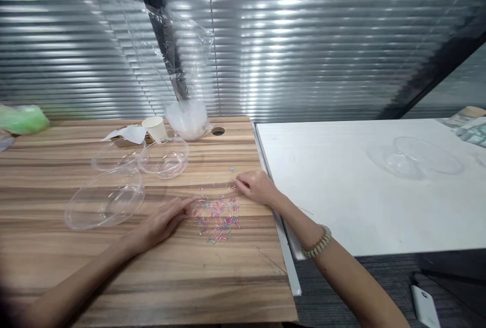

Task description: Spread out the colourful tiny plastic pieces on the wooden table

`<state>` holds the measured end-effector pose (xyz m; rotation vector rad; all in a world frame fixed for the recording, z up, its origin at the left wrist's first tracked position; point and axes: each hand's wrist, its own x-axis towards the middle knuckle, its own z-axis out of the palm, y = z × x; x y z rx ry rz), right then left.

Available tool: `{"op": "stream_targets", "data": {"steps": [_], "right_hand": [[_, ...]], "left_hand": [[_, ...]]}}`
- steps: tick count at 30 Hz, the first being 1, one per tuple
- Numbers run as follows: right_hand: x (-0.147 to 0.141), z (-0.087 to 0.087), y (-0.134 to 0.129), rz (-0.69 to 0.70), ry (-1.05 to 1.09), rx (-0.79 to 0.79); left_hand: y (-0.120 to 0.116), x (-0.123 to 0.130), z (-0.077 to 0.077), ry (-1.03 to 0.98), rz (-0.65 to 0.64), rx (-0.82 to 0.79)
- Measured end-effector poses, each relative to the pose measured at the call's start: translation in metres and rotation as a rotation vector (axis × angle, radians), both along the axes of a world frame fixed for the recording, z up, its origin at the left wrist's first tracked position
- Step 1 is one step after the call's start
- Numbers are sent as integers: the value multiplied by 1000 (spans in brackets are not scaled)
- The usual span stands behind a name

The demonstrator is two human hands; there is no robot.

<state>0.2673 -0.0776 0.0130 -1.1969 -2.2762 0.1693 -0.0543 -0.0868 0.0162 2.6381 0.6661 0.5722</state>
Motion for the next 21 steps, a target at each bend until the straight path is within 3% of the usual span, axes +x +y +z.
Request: {"op": "stream_targets", "data": {"steps": [21], "right_hand": [[-1,2,0,4,-36,-34]], "left_hand": [[-1,0,2,42,-5,-1]]}}
